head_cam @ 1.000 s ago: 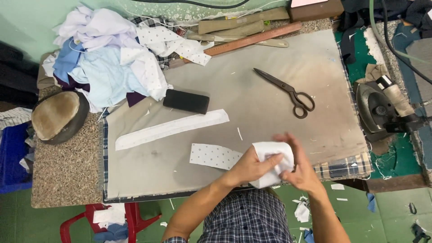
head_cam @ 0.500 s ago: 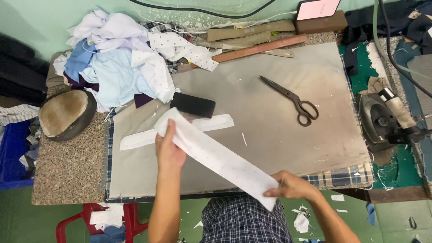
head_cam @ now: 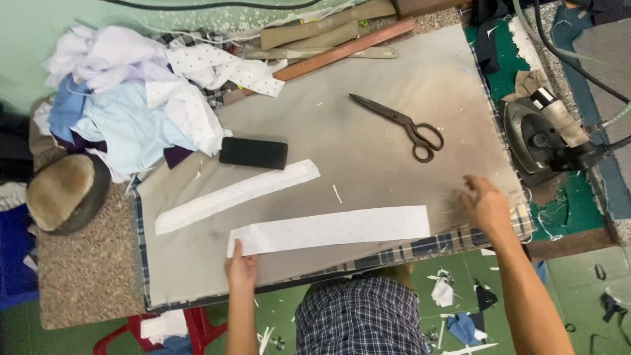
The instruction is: The person cuts a long strip of white patterned fabric using shears on a work table. They then fold the fabric strip and press it with a steam iron, repeating the process for another piece of fabric.
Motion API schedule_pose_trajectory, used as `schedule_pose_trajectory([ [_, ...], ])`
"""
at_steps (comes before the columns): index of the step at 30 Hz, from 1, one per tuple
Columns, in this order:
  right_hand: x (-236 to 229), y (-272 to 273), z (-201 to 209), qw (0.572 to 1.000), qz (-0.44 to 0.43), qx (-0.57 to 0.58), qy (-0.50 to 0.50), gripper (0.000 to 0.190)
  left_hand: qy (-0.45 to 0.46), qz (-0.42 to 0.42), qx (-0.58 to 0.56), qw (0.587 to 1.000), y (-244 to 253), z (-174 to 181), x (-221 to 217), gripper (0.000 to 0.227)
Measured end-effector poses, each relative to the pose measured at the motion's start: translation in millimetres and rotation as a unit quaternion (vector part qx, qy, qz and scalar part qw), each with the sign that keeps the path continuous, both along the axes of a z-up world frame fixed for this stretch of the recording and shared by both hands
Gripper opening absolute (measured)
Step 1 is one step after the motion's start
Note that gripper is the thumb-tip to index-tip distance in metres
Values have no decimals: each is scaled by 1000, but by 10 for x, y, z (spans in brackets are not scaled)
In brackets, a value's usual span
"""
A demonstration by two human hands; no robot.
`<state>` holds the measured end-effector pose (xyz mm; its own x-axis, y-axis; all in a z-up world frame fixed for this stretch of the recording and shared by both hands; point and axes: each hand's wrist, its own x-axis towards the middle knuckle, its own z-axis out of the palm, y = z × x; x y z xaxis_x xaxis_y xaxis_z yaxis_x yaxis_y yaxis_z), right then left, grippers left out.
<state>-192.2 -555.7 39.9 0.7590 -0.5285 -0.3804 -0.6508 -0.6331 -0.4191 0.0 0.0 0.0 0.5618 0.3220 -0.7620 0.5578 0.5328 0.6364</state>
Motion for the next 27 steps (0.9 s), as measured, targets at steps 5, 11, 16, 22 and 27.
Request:
schedule_pose_trajectory([
  [5, -299, -1275, 241, 786, 112, -590, -149, 79, -258, -70, 523, 810, -232, 284, -529, 54],
  [11, -514, -2018, 138, 828, 240, -466, -197, 67, -356, -482, 677, 427, -2229, 116, -1581, 71],
  [16, -420, -2504, 103, 940, 191, -275, -64, 58, -276, -552, 729, 295, -3290, -287, -2114, 85],
  [22, 231, -2979, -174, 996, 70, -34, -35, 44, -247, -681, 511, 462, -3821, 141, -2296, 87],
  [27, 236, -3104, -299, 1000, 12, 4, -26, 52, -210, -663, 494, 522, -3152, 353, -2461, 83],
])
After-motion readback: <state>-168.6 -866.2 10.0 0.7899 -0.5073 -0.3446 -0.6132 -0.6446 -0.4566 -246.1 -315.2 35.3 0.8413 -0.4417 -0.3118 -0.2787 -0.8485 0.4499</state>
